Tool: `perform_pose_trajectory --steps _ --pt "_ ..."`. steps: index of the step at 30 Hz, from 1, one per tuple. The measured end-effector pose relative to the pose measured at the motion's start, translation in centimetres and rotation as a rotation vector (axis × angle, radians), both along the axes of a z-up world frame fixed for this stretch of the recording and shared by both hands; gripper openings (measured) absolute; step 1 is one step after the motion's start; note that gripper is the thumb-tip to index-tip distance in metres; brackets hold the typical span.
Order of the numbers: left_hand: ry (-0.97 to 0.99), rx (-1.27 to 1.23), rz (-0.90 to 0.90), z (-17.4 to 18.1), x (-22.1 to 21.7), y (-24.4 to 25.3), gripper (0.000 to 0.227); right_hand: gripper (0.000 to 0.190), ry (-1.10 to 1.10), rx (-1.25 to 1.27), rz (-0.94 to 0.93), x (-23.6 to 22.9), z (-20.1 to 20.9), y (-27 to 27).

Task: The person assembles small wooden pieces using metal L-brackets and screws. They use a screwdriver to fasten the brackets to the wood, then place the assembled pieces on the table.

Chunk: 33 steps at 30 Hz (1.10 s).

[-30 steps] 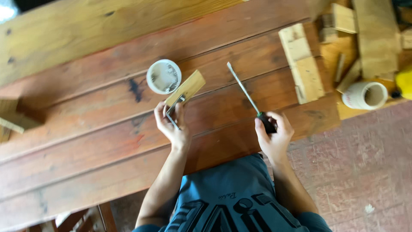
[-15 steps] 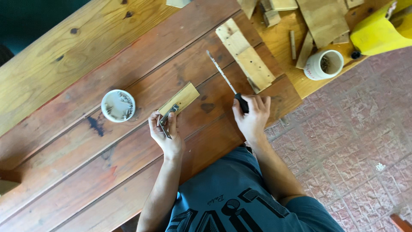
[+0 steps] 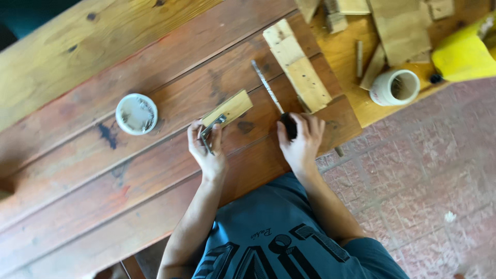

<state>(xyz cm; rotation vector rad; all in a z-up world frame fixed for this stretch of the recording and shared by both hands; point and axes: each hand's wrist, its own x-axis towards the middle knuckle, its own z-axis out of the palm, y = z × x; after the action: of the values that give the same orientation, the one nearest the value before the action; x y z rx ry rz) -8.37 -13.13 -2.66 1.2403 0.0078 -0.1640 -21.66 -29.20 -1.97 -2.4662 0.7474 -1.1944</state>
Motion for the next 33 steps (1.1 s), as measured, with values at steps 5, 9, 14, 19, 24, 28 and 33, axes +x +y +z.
perform_pose_trajectory --steps 5,9,14,19,24,28,33 --pt "-0.056 0.080 0.072 -1.7 -0.7 1.3 0.032 0.020 -0.105 -0.035 0.218 1.2 2.2 2.0" --pt "-0.040 0.063 0.156 -1.1 -2.4 1.7 0.031 0.019 -0.191 0.025 0.487 4.6 1.7 4.8" --pt "-0.017 -0.027 0.222 -1.4 -3.0 4.8 0.032 0.018 -0.184 -0.002 0.685 8.7 2.3 8.0" --pt "-0.031 -0.033 0.268 -2.0 -2.8 8.1 0.032 0.013 -0.187 -0.027 0.777 10.5 2.7 11.3" --pt "-0.022 -0.069 0.260 -1.2 -1.6 11.1 0.032 0.009 -0.190 -0.048 0.800 11.7 3.8 14.4" --pt "-0.027 -0.075 0.255 -1.4 -0.5 13.9 0.032 0.009 -0.194 -0.086 0.789 13.0 3.5 17.1" --pt "-0.067 -0.034 0.236 -0.6 1.5 16.7 0.030 0.013 -0.169 -0.162 0.754 14.7 3.6 20.2"
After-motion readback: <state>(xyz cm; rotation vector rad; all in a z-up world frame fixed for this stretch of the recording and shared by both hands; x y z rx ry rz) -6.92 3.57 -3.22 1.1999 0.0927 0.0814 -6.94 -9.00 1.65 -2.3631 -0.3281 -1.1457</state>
